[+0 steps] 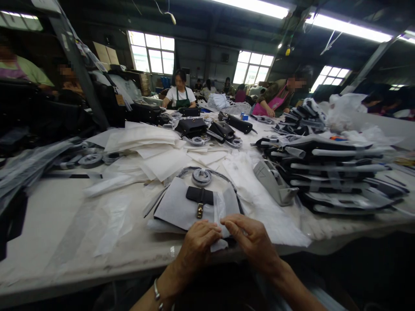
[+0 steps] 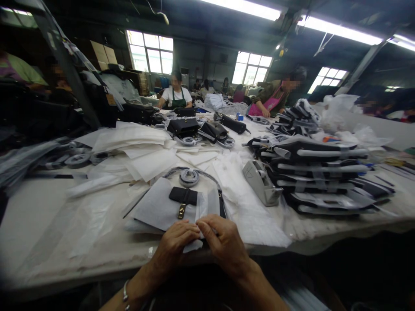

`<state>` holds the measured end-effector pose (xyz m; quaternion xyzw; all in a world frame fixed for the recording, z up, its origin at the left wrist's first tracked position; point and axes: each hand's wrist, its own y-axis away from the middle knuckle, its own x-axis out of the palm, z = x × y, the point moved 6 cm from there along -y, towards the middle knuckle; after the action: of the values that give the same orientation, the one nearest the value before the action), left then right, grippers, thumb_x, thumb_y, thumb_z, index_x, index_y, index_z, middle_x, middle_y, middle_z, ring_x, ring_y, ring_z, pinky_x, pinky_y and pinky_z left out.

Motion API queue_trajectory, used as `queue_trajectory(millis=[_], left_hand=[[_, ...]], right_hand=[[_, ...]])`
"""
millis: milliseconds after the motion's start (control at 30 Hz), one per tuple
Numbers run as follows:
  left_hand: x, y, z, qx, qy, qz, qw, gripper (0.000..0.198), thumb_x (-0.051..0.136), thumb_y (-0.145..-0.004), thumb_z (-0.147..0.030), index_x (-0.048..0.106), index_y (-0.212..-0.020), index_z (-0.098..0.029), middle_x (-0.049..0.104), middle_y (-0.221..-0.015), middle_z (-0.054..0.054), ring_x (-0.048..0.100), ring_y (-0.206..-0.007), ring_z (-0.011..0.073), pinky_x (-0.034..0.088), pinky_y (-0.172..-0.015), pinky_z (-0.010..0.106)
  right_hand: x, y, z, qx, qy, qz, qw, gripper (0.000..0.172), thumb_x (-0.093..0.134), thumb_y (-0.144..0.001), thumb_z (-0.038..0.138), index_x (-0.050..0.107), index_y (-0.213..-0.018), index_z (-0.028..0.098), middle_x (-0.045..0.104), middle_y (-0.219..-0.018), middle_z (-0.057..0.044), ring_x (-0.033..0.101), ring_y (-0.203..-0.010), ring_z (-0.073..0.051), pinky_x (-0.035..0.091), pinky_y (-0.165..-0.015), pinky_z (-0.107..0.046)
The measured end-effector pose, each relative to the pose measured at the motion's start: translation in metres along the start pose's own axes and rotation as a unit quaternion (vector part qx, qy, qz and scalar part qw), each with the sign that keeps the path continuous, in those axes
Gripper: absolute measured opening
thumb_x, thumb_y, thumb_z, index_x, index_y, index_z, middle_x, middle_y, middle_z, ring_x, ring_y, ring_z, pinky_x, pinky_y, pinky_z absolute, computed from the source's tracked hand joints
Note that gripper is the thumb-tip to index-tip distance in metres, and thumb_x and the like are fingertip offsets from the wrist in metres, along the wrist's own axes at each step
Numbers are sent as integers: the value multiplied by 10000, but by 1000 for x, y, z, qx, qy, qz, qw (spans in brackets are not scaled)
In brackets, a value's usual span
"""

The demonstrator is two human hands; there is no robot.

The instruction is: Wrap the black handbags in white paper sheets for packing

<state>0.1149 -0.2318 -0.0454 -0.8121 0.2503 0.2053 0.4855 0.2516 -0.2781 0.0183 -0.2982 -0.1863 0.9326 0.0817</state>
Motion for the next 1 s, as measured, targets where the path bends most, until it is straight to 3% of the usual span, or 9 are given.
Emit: queue_trajectory(millis=[67,167,300,400,533,700,767,867,1000], left_hand=[[-1,-1,-1,2,3,4,1000,249,518,-891,-65,627,-1056,-217,734,-1047,32,682,-981,189,492,-964,380],[-1,-2,-4,9,-11,6,1000,239,451,-953,-94,625,-1057,-222,731,-1010,21,685,-929,175,506,-943,368],[0,-2,-4,19,-81,-34,996,264,366,-1013,-163,621,-961,-204,709,-824,29,678,-758,183,555,-805,341],[1,-1,-3,31,-104,-59,992,292,325,-1032,-198,615,-1003,-179,713,-814,56,683,-748,205,563,-750,342],[2,-3,-3,32,-118,-61,991,329,301,-1055,-246,615,-980,-185,702,-785,54,667,-697,197,545,-690,319],[1,-10,-4,11,-118,-15,993,321,331,-1058,-282,601,-905,-202,662,-731,24,634,-654,181,502,-632,289],[-3,-12,-4,-2,-114,8,993,257,386,-1046,-294,595,-931,-200,661,-763,18,635,-680,173,497,-648,279],[-5,-13,-3,-20,-94,100,990,132,629,-944,-334,599,-995,-217,656,-854,6,630,-761,182,492,-679,275],[-1,-11,-1,-45,-77,181,979,305,819,-781,-255,612,-1005,-242,649,-932,-6,616,-835,194,478,-733,280]], right_hand=[[9,0,-8,-1,13,69,998,251,496,-1015,292,734,-996,214,758,-942,-33,713,-883,-173,547,-811,-249],[13,10,-22,-6,24,100,995,272,458,-1023,280,722,-1012,213,760,-951,-36,717,-892,-169,549,-832,-248],[10,31,-31,-52,50,89,993,257,504,-972,222,676,-1162,225,751,-1074,-52,710,-997,-185,545,-918,-269],[13,40,-32,-91,87,78,989,425,607,-867,173,600,-1287,236,719,-1181,-65,689,-1069,-208,547,-950,-294],[21,37,-33,-107,111,6,988,399,683,-842,212,605,-1234,224,736,-1091,-72,713,-966,-216,581,-861,-291],[27,30,-31,-96,104,-34,989,120,584,-946,177,668,-1014,228,740,-898,-27,719,-835,-176,573,-785,-254],[25,33,-27,-113,91,-20,989,106,578,-954,165,665,-945,224,736,-895,-28,717,-835,-167,573,-786,-244],[18,42,-18,-165,82,-14,983,116,559,-952,148,656,-951,212,732,-1031,-72,709,-975,-199,574,-890,-295],[11,45,-18,-169,73,-21,983,179,519,-955,112,653,-1023,209,729,-1046,-76,710,-987,-190,583,-885,-277]])
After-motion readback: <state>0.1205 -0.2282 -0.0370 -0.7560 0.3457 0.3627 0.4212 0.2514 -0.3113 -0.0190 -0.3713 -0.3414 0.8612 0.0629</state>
